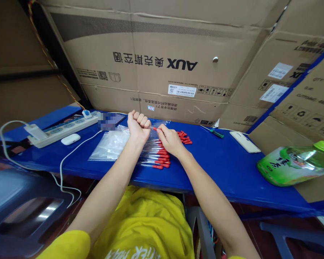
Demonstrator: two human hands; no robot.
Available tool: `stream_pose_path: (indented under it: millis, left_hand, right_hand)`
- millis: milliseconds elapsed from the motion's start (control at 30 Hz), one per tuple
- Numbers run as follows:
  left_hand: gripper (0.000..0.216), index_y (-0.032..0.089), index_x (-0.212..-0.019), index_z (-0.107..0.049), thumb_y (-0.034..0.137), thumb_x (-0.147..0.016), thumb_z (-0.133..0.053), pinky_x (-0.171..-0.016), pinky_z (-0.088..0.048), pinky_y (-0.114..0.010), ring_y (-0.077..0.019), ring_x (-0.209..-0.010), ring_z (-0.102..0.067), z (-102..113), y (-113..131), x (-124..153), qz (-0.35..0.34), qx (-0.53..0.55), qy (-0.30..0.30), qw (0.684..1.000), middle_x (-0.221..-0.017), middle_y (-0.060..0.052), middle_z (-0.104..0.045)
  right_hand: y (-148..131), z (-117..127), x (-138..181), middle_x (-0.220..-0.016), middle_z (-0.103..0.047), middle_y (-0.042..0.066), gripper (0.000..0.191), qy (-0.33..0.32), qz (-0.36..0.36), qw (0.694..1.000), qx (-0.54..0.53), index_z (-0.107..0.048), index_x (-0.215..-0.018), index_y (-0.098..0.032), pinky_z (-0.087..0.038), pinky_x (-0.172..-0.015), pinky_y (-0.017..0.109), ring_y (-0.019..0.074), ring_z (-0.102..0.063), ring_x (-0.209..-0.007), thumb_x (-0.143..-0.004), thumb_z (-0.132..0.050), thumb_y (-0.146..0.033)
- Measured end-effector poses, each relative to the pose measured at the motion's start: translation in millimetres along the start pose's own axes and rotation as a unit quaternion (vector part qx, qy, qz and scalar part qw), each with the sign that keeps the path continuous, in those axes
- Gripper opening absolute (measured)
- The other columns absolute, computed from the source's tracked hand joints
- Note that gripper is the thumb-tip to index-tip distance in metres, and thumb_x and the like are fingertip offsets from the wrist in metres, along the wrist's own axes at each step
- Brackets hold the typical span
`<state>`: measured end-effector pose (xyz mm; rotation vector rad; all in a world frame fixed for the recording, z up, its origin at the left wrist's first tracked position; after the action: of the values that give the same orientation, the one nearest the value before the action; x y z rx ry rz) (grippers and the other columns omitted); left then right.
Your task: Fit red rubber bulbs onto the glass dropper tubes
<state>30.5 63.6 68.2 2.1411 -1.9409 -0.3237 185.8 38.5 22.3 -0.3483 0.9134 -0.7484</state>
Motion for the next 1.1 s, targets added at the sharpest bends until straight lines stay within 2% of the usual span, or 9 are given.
stream_pose_path:
  millis: [167,300,533,967,1100]
  left_hand:
    - [0.051,0.022,-0.072,-0.01,0.03,-0.109,-0.043,-0.038,-0.016,-0.022,-0.0052,-0.038,-0.011,-2.1,-1.7,1.6,-0.007,-0.043,0.01,0.999,-0.05,0.009,-0.012]
    - [0.053,0.023,-0.071,-0.01,0.03,-0.107,-0.048,-0.038,-0.015,-0.023,-0.0057,-0.039,-0.01,-2.4,-2.8,0.8,-0.008,-0.053,0.003,0.999,-0.052,0.01,-0.01]
    - [0.05,0.023,-0.072,-0.01,0.028,-0.107,-0.045,-0.038,-0.016,-0.023,-0.0063,-0.04,-0.009,-3.3,-4.4,2.3,-0.007,-0.048,0.008,0.999,-0.053,0.009,-0.009]
    - [0.045,0.023,-0.073,-0.008,0.023,-0.107,-0.037,-0.038,-0.012,-0.024,-0.0069,-0.04,-0.007,-5.3,-6.8,4.3,-0.022,-0.02,0.018,0.999,-0.053,0.009,-0.007]
    - [0.049,0.023,-0.073,-0.009,0.029,-0.107,-0.043,-0.039,-0.015,-0.024,-0.0067,-0.04,-0.008,-2.6,-7.9,2.5,-0.029,-0.039,0.029,0.998,-0.053,0.009,-0.008]
  right_hand:
    - [-3.6,0.4,-0.3,-0.067,-0.049,-0.004,0.028,0.023,0.018,1.0,0.011,-0.049,-0.087,-0.025,-0.035,-0.064,0.031,0.0155,-0.046,-0.058,-0.11,-0.043,-0.04]
    - [-4.7,0.3,-0.2,-0.067,-0.049,-0.003,0.029,0.021,0.018,0.999,0.017,-0.049,-0.086,-0.026,-0.035,-0.064,0.031,0.0158,-0.045,-0.059,-0.11,-0.041,-0.041]
    - [-4.4,0.1,0.2,-0.067,-0.049,-0.004,0.025,0.026,0.028,0.999,0.003,-0.048,-0.087,-0.025,-0.034,-0.063,0.031,0.0151,-0.044,-0.058,-0.11,-0.043,-0.036]
    - [-7.1,-3.2,1.4,-0.064,-0.053,-0.003,0.029,0.033,0.003,0.999,0.0,-0.049,-0.086,-0.026,-0.036,-0.061,0.031,0.0155,-0.046,-0.055,-0.11,-0.043,-0.042]
    - [-5.6,-4.5,0.4,-0.063,-0.052,-0.003,0.031,0.04,-0.014,0.999,0.011,-0.051,-0.085,-0.026,-0.036,-0.061,0.031,0.0156,-0.046,-0.054,-0.109,-0.043,-0.043]
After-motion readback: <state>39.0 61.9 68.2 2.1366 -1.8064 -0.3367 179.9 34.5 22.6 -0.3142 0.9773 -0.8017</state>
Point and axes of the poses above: each hand's wrist, its own x-axis away from the middle knuckle, its own z-axis out of the back of the hand, y = z × x, the point moved 1 cm from there along -x, towards the middle knuckle
